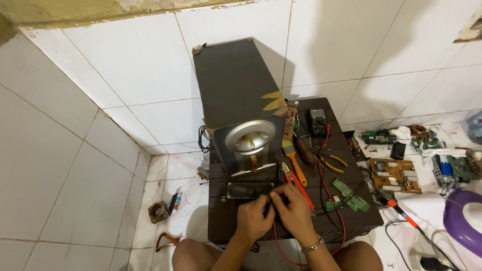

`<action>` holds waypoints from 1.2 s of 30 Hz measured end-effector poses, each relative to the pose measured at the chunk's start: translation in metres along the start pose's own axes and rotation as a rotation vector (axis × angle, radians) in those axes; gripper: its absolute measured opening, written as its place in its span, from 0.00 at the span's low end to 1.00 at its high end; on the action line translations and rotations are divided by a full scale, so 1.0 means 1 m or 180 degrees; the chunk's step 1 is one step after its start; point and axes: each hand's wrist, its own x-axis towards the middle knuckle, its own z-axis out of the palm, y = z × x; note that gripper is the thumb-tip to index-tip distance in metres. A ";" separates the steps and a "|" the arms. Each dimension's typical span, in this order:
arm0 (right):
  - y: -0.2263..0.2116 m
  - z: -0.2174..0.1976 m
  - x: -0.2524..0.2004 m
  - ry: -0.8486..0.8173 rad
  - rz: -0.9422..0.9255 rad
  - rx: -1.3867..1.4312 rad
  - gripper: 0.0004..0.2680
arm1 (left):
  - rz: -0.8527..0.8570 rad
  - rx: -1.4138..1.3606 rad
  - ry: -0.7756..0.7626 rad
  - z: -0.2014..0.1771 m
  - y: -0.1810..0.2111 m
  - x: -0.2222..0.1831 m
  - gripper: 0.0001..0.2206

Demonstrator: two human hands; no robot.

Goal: The person sits on the floor at a low bench repairing a speaker. They strip and twist wire ends by hand, solder a wire to a circuit board using a soldering iron, then attach multimeter test probes to a speaker component on the bench.

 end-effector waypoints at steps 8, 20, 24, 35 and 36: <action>0.003 -0.001 0.002 -0.0073 0.0260 0.0264 0.04 | -0.0051 0.0063 -0.0061 0.006 -0.006 -0.005 0.06; 0.015 0.003 -0.001 -0.0106 0.0202 0.0578 0.04 | -0.0339 -0.0062 -0.0047 0.009 -0.013 -0.008 0.05; 0.015 0.004 -0.002 -0.0088 0.0216 0.0524 0.04 | -0.0305 -0.0041 -0.0049 0.009 -0.014 -0.008 0.06; 0.015 0.006 -0.003 0.0007 0.0190 0.0509 0.05 | -0.0277 -0.0056 -0.0047 0.011 -0.015 -0.010 0.06; 0.015 0.005 -0.003 0.0005 0.0187 0.0507 0.05 | -0.0278 -0.0058 -0.0043 0.011 -0.015 -0.010 0.06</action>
